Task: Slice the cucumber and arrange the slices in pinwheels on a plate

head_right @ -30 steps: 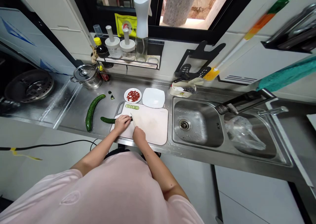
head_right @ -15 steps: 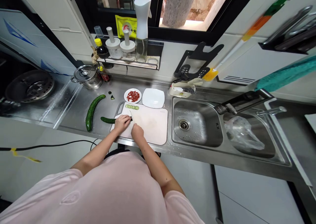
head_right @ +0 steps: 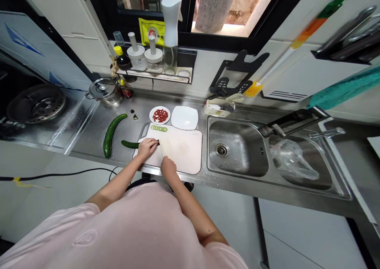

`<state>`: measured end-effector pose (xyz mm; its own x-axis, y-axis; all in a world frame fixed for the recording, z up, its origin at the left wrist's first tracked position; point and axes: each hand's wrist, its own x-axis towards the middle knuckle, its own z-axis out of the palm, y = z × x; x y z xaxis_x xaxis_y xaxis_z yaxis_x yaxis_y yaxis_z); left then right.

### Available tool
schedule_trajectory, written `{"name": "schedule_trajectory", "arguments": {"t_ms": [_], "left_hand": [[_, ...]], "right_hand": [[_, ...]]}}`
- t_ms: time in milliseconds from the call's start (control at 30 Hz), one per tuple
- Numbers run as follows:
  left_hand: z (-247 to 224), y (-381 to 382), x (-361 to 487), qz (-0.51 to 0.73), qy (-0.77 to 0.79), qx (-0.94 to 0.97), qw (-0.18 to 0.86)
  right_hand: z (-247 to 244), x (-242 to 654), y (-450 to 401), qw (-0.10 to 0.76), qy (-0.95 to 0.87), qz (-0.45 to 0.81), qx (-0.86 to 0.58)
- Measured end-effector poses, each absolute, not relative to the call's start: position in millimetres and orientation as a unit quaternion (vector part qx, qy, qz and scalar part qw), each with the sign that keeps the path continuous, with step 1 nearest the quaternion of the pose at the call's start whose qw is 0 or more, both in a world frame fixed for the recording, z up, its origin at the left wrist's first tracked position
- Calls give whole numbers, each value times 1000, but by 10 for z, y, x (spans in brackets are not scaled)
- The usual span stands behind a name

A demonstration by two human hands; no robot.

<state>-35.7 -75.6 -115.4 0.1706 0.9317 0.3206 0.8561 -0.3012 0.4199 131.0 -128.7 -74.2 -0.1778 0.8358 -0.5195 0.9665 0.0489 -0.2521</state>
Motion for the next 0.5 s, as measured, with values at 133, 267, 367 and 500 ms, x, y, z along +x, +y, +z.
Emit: {"name": "schedule_trajectory", "arguments": {"t_ms": [133,267,367,500], "left_hand": [[-1154,-760,-353,267,585,762,72],[-1157,-760,-354,269,584,762,73],[-1159,-759,-357,269,585,762,73],[-1163,-757,-362,268,585,763,71]], "right_hand": [[-754,1324,-1315,111,715,-281,631],[-792,1281,-1249,103,717,-273,633],[-800,1224,-1156,95,722,-269,631],[-745,1141,-1021,99,720,-274,631]]}}
